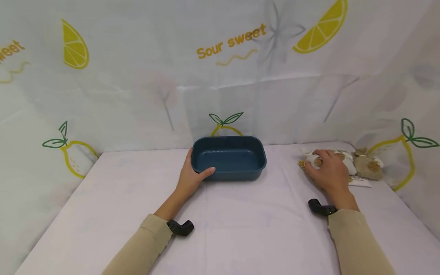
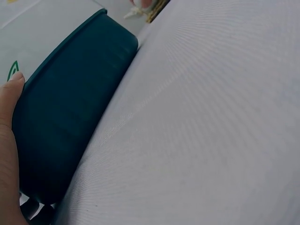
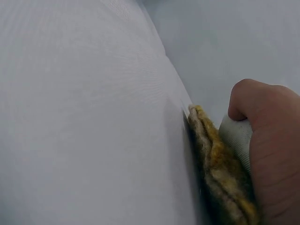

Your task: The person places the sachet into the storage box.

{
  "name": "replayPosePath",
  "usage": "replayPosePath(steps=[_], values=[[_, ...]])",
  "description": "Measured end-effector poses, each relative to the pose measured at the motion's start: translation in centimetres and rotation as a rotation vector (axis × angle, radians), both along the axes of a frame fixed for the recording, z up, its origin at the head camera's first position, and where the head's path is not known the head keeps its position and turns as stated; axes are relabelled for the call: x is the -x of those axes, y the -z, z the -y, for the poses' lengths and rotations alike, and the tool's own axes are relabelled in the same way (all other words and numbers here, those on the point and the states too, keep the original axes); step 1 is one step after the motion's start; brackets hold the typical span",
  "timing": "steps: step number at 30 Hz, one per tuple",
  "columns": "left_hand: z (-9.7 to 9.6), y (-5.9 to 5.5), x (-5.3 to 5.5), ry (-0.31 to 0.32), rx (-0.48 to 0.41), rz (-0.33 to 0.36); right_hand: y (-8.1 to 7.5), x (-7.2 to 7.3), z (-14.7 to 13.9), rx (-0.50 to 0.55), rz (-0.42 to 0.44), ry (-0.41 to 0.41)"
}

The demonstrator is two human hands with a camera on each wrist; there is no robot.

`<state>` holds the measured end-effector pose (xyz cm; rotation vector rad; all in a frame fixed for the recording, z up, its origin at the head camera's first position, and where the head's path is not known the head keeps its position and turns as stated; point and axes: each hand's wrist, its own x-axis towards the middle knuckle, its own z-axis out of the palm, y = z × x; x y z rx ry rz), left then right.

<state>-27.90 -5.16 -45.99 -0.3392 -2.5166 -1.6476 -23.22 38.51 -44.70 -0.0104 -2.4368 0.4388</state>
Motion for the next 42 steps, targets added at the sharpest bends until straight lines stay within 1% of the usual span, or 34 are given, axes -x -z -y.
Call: replayPosePath(steps=[4, 9, 12, 14, 16, 19, 24, 28, 32, 35, 37, 42], values=[[0.2, -0.1, 0.0, 0.001, 0.024, -0.013, 0.1, 0.2, 0.0, 0.052, -0.109, -0.013], [0.6, 0.0, 0.1, 0.026, 0.057, -0.029, 0.1, 0.2, 0.3, 0.163, -0.168, 0.04], [0.7, 0.1, 0.0, 0.025, 0.055, -0.024, 0.0, 0.4, 0.6, 0.222, -0.209, 0.071], [0.6, 0.1, -0.1, 0.02, 0.051, -0.019, -0.2, 0.4, 0.7, 0.261, -0.254, 0.074], [0.5, 0.1, -0.2, 0.016, 0.046, -0.015, -0.5, 0.4, 1.1, 0.292, -0.285, 0.076], [0.3, 0.0, -0.3, 0.014, 0.039, -0.016, -1.4, 0.5, 1.9, 0.32, -0.326, 0.048], [0.2, -0.1, -0.4, 0.011, 0.042, -0.003, -3.0, 0.8, 4.1, 0.341, -0.364, -0.001], [0.2, -0.1, -0.4, 0.005, 0.047, 0.004, -3.9, 1.0, 6.4, 0.331, -0.352, -0.042], [0.1, 0.0, -0.2, 0.005, 0.04, 0.004, -4.7, 1.2, 8.7, 0.316, -0.292, -0.067], [0.0, 0.1, -0.2, 0.007, 0.031, 0.003, -4.9, 1.5, 10.4, 0.316, -0.243, -0.099], [0.0, 0.1, -0.2, 0.005, 0.029, 0.002, -4.9, 1.9, 11.5, 0.314, -0.233, -0.124], [0.2, 0.0, -0.3, 0.004, 0.029, 0.007, -4.9, 3.6, 14.1, 0.296, -0.23, -0.195]])
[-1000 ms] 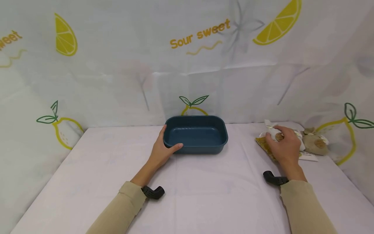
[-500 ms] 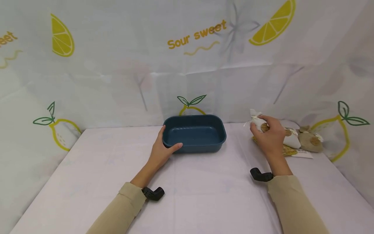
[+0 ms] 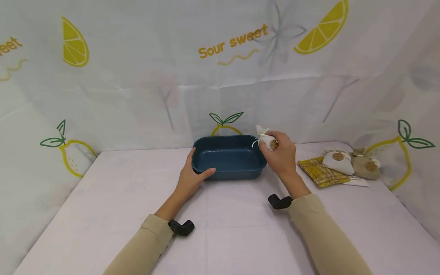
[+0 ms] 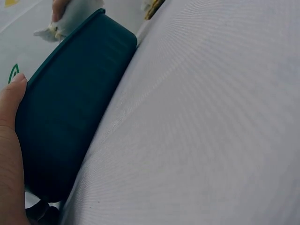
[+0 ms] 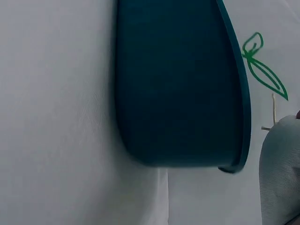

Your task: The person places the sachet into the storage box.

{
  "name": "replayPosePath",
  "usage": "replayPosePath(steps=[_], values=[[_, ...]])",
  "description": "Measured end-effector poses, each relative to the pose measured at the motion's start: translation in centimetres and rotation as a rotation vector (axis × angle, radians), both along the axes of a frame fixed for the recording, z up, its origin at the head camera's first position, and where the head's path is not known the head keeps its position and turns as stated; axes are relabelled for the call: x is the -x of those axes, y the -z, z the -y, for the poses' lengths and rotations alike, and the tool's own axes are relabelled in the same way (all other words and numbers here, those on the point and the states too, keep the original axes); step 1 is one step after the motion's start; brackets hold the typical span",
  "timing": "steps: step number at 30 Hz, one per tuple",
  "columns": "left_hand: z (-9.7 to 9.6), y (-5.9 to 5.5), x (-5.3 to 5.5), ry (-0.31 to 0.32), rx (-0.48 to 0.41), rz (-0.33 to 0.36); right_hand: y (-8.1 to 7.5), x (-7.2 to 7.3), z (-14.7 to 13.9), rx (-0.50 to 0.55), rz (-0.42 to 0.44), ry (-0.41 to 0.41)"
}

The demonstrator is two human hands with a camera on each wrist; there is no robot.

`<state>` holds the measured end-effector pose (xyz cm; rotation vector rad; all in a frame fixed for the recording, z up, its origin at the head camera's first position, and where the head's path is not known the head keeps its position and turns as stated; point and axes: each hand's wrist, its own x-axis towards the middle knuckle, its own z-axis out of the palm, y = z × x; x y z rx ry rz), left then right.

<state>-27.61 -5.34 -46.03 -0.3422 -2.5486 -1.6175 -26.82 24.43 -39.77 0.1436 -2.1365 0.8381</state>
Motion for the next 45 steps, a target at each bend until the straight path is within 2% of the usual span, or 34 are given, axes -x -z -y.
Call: replayPosePath(steps=[5, 9, 18, 22, 27, 30, 39, 42, 45], values=[[0.1, -0.2, -0.1, 0.002, 0.001, 0.004, -0.3, 1.3, 2.2, -0.012, 0.048, -0.051], [0.1, -0.3, -0.1, 0.0, -0.001, 0.0, -0.4, 2.3, 3.7, -0.019, 0.118, -0.068], [0.0, -0.2, 0.0, -0.002, -0.008, 0.003, -0.5, 3.4, 5.5, -0.102, 0.349, -0.071], [0.0, -0.3, 0.0, -0.003, -0.004, -0.002, -0.6, 4.3, 5.7, -0.141, 0.497, -0.065], [0.0, -0.4, 0.0, -0.005, 0.006, -0.001, -0.3, 5.3, 5.8, -0.247, 0.677, -0.077], [0.0, -0.4, -0.1, -0.002, 0.005, 0.006, -0.1, 5.5, 5.8, -0.298, 0.75, -0.088], [0.0, -0.6, -0.3, -0.003, 0.006, 0.006, -1.4, 4.3, 5.7, -0.508, 0.841, -0.158], [0.0, -0.6, -0.3, -0.006, 0.008, 0.012, -1.9, 3.9, 5.6, -0.547, 0.834, -0.173], [0.0, -0.6, -0.2, -0.008, 0.009, 0.016, -2.0, 3.6, 5.6, -0.526, 0.788, -0.162]])
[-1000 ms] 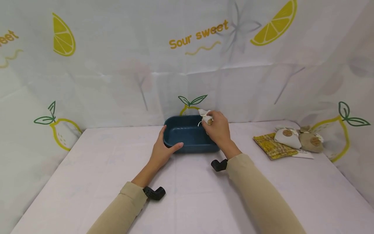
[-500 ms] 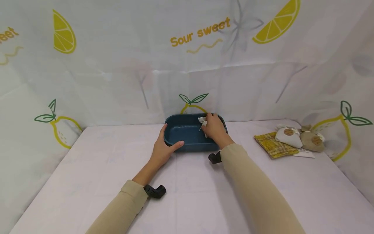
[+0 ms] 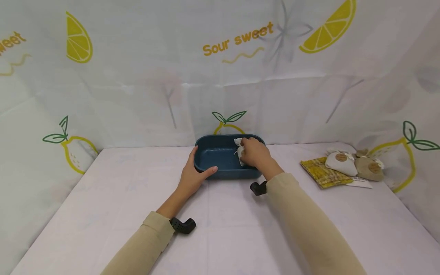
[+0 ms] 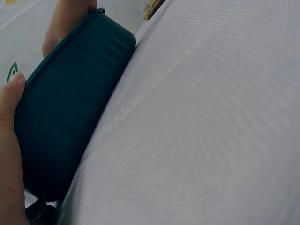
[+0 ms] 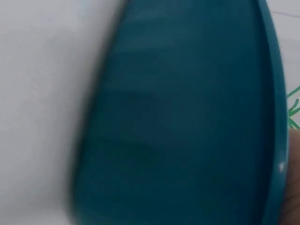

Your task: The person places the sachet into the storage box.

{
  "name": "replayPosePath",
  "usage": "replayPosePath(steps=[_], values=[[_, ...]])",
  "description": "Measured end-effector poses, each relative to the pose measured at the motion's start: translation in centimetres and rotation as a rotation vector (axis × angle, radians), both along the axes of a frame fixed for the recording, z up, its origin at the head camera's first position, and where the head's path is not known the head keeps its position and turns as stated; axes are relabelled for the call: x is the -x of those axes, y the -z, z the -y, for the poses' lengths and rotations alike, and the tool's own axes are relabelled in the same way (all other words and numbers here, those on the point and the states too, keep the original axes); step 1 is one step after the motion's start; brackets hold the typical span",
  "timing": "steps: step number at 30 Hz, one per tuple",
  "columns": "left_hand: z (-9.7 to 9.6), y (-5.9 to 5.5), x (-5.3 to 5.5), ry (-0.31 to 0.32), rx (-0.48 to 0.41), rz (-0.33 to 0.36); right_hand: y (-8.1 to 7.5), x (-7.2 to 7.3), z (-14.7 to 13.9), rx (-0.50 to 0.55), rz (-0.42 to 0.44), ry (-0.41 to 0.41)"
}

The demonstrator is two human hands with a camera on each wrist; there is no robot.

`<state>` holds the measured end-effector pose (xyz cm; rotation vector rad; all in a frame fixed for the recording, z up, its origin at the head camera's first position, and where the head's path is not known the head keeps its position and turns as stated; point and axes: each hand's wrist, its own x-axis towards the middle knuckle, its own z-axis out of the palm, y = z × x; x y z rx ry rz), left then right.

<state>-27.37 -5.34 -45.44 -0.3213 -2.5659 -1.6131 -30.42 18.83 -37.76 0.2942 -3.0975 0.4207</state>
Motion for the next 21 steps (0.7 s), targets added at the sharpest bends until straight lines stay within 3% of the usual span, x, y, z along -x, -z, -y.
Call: replayPosePath(steps=[5, 15, 18, 21], values=[[0.1, 0.1, 0.1, 0.001, 0.001, 0.0, 0.5, 0.1, 0.0, 0.041, -0.066, 0.039], [0.1, 0.2, 0.3, -0.005, -0.001, -0.005, 0.7, 1.0, 0.2, -0.008, -0.008, 0.056], [0.0, 0.3, 0.3, -0.004, 0.0, -0.004, 0.6, 0.6, 0.1, 0.006, 0.0, 0.072], [0.0, 0.4, 0.3, -0.004, 0.002, -0.003, 0.4, -0.2, -0.2, 0.043, -0.045, 0.058]])
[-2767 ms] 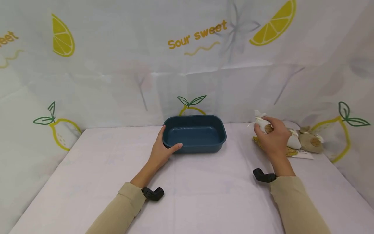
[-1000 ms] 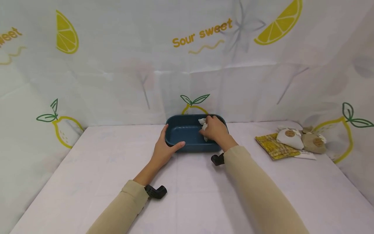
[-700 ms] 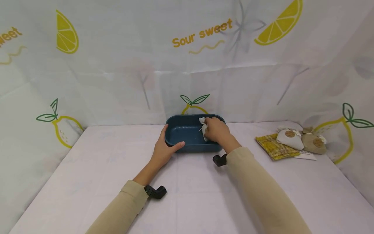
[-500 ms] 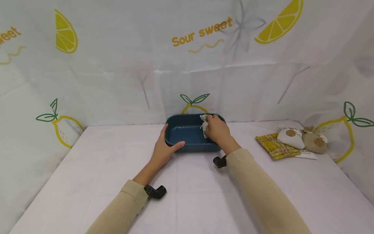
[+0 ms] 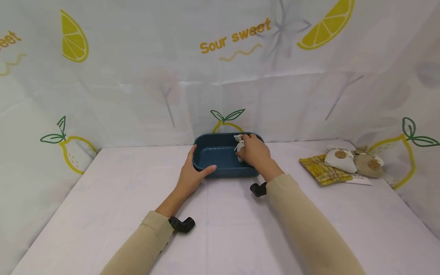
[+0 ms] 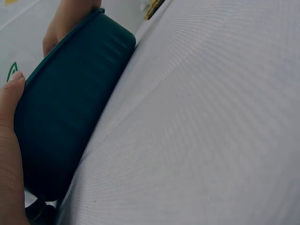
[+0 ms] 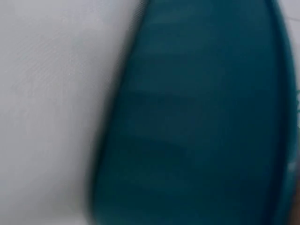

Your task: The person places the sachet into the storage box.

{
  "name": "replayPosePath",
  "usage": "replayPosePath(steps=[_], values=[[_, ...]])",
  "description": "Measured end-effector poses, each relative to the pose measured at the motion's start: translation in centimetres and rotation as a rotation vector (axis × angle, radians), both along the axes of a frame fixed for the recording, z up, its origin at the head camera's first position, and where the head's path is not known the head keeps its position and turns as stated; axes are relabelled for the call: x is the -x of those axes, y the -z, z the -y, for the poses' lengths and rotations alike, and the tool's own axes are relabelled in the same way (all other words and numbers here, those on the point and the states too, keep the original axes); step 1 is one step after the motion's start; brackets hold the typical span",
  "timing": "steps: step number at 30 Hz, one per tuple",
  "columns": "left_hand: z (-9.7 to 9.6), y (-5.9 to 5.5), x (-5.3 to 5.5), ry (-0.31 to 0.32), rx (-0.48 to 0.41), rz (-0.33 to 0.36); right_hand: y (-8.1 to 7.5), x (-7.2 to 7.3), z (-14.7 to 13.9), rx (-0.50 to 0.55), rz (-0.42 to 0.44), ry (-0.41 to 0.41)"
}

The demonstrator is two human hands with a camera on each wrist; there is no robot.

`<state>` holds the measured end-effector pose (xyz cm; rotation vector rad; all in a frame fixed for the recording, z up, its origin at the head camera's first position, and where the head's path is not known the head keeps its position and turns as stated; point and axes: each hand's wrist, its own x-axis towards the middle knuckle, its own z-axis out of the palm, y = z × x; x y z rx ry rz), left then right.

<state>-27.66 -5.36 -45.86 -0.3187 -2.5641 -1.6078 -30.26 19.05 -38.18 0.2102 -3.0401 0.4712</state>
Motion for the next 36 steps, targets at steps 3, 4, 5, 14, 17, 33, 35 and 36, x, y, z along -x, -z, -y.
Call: replayPosePath(steps=[3, 4, 5, 14, 17, 33, 35, 36], values=[[-0.2, 0.0, 0.0, -0.001, 0.003, 0.001, -0.6, -1.0, -1.1, 0.065, -0.083, -0.016], [-0.2, 0.0, 0.0, -0.001, 0.002, -0.001, -0.8, -1.3, -1.5, 0.085, -0.11, -0.023], [-0.2, 0.0, 0.0, -0.003, 0.0, -0.004, -1.1, -1.6, -2.0, 0.104, -0.133, -0.027], [0.0, -0.3, 0.1, 0.002, -0.011, -0.019, -2.7, -3.8, -7.5, 0.189, -0.203, 0.03], [0.0, -0.3, 0.1, 0.005, -0.017, -0.027, -2.6, -4.6, -9.4, 0.19, -0.217, 0.063], [-0.1, 0.1, -0.2, 0.002, 0.012, -0.011, -0.9, -7.0, -18.4, 0.306, -0.352, 0.244], [-0.1, 0.0, -0.1, 0.0, 0.012, -0.012, -0.9, -7.1, -19.0, 0.32, -0.348, 0.251], [-0.1, 0.0, 0.0, -0.002, 0.012, -0.012, -0.9, -7.0, -19.2, 0.324, -0.348, 0.255]])
